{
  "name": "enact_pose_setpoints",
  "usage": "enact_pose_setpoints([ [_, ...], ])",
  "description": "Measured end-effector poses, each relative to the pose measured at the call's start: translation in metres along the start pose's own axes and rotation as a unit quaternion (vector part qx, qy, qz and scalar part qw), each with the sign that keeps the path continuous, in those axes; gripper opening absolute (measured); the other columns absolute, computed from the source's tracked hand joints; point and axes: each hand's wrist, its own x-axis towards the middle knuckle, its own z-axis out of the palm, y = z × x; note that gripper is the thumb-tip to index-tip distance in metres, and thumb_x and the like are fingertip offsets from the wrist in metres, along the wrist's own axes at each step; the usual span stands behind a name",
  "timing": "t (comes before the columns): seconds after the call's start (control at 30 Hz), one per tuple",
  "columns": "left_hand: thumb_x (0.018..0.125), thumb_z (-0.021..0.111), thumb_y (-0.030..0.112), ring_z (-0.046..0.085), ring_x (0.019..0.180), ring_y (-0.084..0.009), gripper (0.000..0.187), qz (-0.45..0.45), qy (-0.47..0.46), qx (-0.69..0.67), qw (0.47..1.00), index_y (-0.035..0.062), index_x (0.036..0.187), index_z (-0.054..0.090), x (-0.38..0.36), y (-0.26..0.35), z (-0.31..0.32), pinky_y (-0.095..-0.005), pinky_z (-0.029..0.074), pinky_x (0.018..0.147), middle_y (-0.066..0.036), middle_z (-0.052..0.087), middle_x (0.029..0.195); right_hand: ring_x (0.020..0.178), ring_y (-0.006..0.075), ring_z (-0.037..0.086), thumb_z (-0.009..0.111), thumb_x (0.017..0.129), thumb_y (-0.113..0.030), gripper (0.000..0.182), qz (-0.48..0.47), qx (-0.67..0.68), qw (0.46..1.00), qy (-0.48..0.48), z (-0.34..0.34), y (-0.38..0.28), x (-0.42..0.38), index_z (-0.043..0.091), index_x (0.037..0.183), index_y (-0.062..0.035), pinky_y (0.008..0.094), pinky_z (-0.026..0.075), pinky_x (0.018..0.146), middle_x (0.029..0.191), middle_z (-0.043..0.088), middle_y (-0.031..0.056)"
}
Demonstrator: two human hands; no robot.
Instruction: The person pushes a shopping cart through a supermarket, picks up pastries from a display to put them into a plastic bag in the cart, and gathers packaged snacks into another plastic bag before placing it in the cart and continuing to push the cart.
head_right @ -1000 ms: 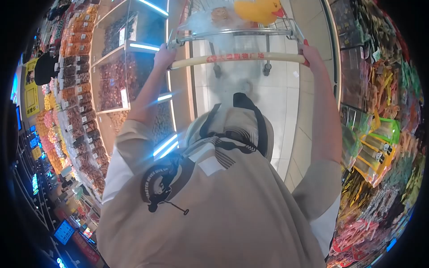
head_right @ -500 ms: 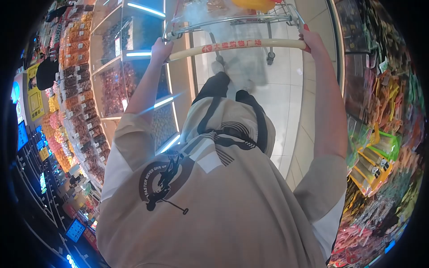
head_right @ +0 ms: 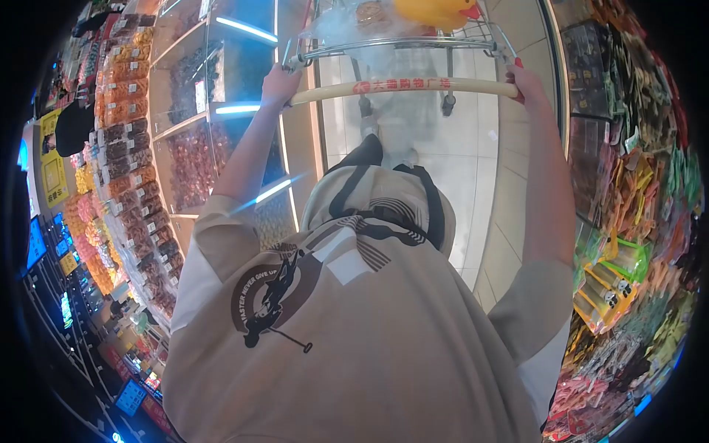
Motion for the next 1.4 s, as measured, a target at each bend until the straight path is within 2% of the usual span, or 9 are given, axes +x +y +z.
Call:
enact_pose_setpoints([
  [0.17, 0.075, 0.061, 0.032, 0.063, 0.093, -0.0376, 0.046, 0.000, -0.009, -0.002, 1.000, -0.0012, 0.106, 0.054, 0.016, 0.010, -0.008, -0.0421, 0.050, 0.083, -0.024, 0.065, 0.096, 0.066, 0.0145, 0.059, 0.062, 0.083, -0.033, 0.032, 0.004, 0.004, 1.000, -0.019, -0.002, -0.007, 0.021, 0.061, 0.092, -0.0023, 0.0280, 0.048, 0.055, 0.079, 0.059, 0.0048],
  [0.47, 0.074, 0.061, 0.033, 0.064, 0.089, -0.0373, 0.047, 0.032, -0.009, -0.009, 0.999, -0.0016, 0.105, 0.053, 0.049, 0.014, -0.010, -0.0424, 0.051, 0.080, -0.023, 0.065, 0.093, 0.071, 0.0130, 0.057, 0.063, 0.081, -0.037, 0.034, 0.041, -0.010, 0.999, 0.007, -0.002, -0.021, 0.046, 0.062, 0.094, -0.0061, 0.0290, 0.047, 0.062, 0.079, 0.058, 0.0014],
  [0.77, 0.075, 0.060, 0.033, 0.065, 0.085, -0.0368, 0.045, 0.037, -0.011, -0.034, 0.999, -0.0015, 0.102, 0.052, 0.069, 0.032, -0.021, -0.0432, 0.051, 0.079, -0.023, 0.065, 0.090, 0.070, 0.0100, 0.057, 0.063, 0.081, -0.036, 0.029, 0.051, -0.034, 0.997, 0.035, 0.006, -0.052, 0.043, 0.064, 0.091, -0.0089, 0.0257, 0.045, 0.060, 0.077, 0.058, -0.0016],
  [0.83, 0.075, 0.060, 0.033, 0.065, 0.085, -0.0364, 0.044, 0.031, -0.020, -0.044, 0.998, -0.0019, 0.102, 0.053, 0.069, 0.042, -0.025, -0.0431, 0.052, 0.079, -0.023, 0.065, 0.089, 0.064, 0.0080, 0.055, 0.064, 0.081, -0.036, 0.026, 0.044, -0.028, 0.998, 0.044, 0.008, -0.056, 0.047, 0.064, 0.087, -0.0103, 0.0242, 0.044, 0.056, 0.072, 0.058, -0.0046],
  [0.93, 0.075, 0.060, 0.032, 0.065, 0.084, -0.0365, 0.044, 0.048, 0.020, 0.018, 0.998, -0.0026, 0.102, 0.053, 0.086, 0.044, -0.016, -0.0426, 0.053, 0.078, -0.024, 0.065, 0.088, 0.061, 0.0067, 0.054, 0.064, 0.081, -0.036, 0.025, 0.026, -0.017, 0.999, 0.045, 0.005, -0.058, 0.061, 0.065, 0.085, -0.0108, 0.0230, 0.043, 0.053, 0.070, 0.057, -0.0056],
  [1.03, 0.075, 0.060, 0.032, 0.064, 0.087, -0.0374, 0.045, 0.032, -0.002, -0.017, 0.999, -0.0030, 0.102, 0.054, 0.079, 0.056, -0.020, -0.0427, 0.052, 0.079, -0.025, 0.065, 0.091, 0.060, 0.0067, 0.054, 0.063, 0.081, -0.035, 0.024, 0.010, -0.026, 0.999, 0.038, 0.000, -0.061, 0.074, 0.064, 0.085, -0.0104, 0.0225, 0.043, 0.052, 0.070, 0.057, -0.0048],
  [1.17, 0.075, 0.060, 0.033, 0.062, 0.097, -0.0365, 0.047, 0.025, 0.002, 0.037, 0.999, -0.0025, 0.106, 0.054, 0.088, 0.055, -0.010, -0.0428, 0.049, 0.086, -0.023, 0.064, 0.100, 0.060, 0.0075, 0.054, 0.063, 0.081, -0.032, 0.023, 0.010, -0.030, 0.999, 0.026, -0.001, -0.064, 0.069, 0.064, 0.087, -0.0099, 0.0225, 0.044, 0.053, 0.071, 0.057, -0.0036],
  [1.3, 0.075, 0.061, 0.035, 0.061, 0.098, -0.0369, 0.051, 0.005, -0.016, 0.043, 0.999, -0.0022, 0.109, 0.054, 0.095, 0.053, -0.007, -0.0420, 0.049, 0.086, -0.023, 0.063, 0.104, 0.076, 0.0126, 0.059, 0.060, 0.083, -0.034, 0.032, 0.020, -0.047, 0.999, 0.017, -0.002, -0.065, 0.069, 0.063, 0.098, -0.0065, 0.0286, 0.050, 0.070, 0.085, 0.061, 0.0015],
  [1.4, 0.074, 0.061, 0.037, 0.060, 0.100, -0.0373, 0.054, 0.016, -0.021, 0.031, 0.999, -0.0021, 0.110, 0.054, 0.093, 0.054, -0.009, -0.0418, 0.048, 0.087, -0.024, 0.063, 0.105, 0.074, 0.0125, 0.059, 0.059, 0.083, -0.034, 0.032, 0.013, -0.042, 0.999, 0.001, -0.005, -0.062, 0.075, 0.063, 0.098, -0.0061, 0.0281, 0.050, 0.069, 0.083, 0.061, 0.0018],
])
